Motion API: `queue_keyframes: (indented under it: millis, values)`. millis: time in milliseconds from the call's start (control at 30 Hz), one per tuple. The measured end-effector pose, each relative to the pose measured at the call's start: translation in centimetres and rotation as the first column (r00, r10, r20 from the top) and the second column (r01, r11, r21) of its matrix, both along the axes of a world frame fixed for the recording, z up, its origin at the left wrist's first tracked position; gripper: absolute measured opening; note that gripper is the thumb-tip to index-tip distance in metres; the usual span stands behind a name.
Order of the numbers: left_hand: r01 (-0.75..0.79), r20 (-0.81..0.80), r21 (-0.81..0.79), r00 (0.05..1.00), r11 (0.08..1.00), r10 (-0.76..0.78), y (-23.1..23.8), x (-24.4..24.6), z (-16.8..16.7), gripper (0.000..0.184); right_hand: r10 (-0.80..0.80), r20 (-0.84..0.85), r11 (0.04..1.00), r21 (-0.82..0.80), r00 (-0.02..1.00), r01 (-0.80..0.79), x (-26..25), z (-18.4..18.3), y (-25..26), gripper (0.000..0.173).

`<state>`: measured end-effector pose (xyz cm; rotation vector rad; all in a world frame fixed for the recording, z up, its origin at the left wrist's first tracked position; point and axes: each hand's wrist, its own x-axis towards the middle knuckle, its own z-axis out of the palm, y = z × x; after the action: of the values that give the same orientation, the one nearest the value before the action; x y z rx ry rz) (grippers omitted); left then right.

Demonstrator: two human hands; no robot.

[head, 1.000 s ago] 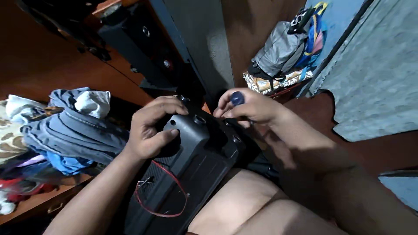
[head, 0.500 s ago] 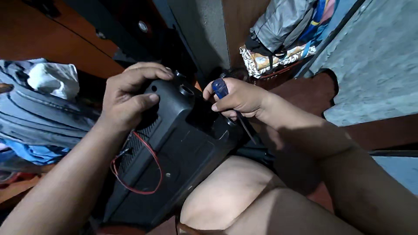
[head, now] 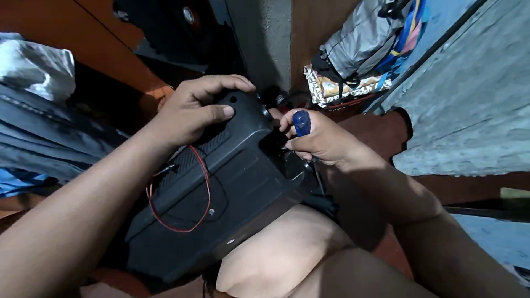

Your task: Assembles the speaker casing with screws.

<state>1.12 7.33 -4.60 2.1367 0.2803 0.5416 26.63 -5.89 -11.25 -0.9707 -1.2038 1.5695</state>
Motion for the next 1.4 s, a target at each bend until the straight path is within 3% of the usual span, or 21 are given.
queue_keyframes:
  millis: [200, 333, 600, 733, 833, 1000, 1067, 1133, 1233, 1400]
  values:
    - [0.022, 0.062, 0.149, 0.998, 0.989, -0.032, -3.5, -1.1, 2.3, 0.05, -0.098, 0.274, 0.977, 0.208, 0.957, 0.041, -0.9, 2.1, -2.6, 0.038]
    - [0.003, 0.087, 0.212, 0.996, 0.977, -0.022, -6.9, -3.0, 3.9, 0.045, -0.054, 0.406, 0.957, 0.282, 0.912, -0.069, -1.4, 3.3, -4.6, 0.043]
    - [-0.058, 0.041, 0.321, 0.998, 0.945, 0.047, -12.1, -5.3, 5.9, 0.032, -0.065, 0.351, 0.877, 0.467, 0.934, -0.115, -2.0, 3.0, -6.9, 0.051]
    - [-0.055, 0.056, 0.332, 0.998, 0.942, 0.039, -11.6, -5.0, 5.5, 0.029, -0.097, 0.351, 0.847, 0.52, 0.931, -0.107, -1.9, 2.5, -6.6, 0.05]
    - [-0.04, 0.05, 0.322, 0.998, 0.946, 0.026, -10.0, -5.1, 4.7, 0.039, -0.105, 0.339, 0.855, 0.511, 0.935, -0.09, -1.6, 2.3, -5.9, 0.047]
    - [-0.113, -0.228, 0.322, 0.954, 0.94, 0.193, -8.4, -5.4, 5.0, 0.083, -0.177, 0.259, 0.871, 0.491, 0.95, 0.029, -0.7, 0.1, -2.7, 0.047]
    - [-0.16, -0.363, 0.312, 0.891, 0.936, 0.273, -8.0, -5.8, 4.1, 0.094, -0.216, 0.332, 0.914, 0.401, 0.918, 0.07, -0.3, -1.1, -1.1, 0.049]
    - [-0.161, -0.487, 0.413, 0.792, 0.896, 0.367, -7.0, -6.2, 2.1, 0.101, -0.23, 0.411, 0.947, 0.305, 0.882, 0.105, -0.2, -2.4, 0.4, 0.051]
    - [-0.213, -0.634, 0.4, 0.638, 0.892, 0.436, -4.2, -5.4, -0.1, 0.092, -0.209, 0.468, 0.967, 0.228, 0.858, 0.111, -0.7, -4.6, 2.2, 0.042]
    - [-0.275, -0.721, 0.256, 0.585, 0.927, 0.373, 1.2, -4.6, -1.7, 0.068, -0.241, 0.44, 0.97, 0.128, 0.865, 0.205, 0.3, -3.2, 2.8, 0.032]
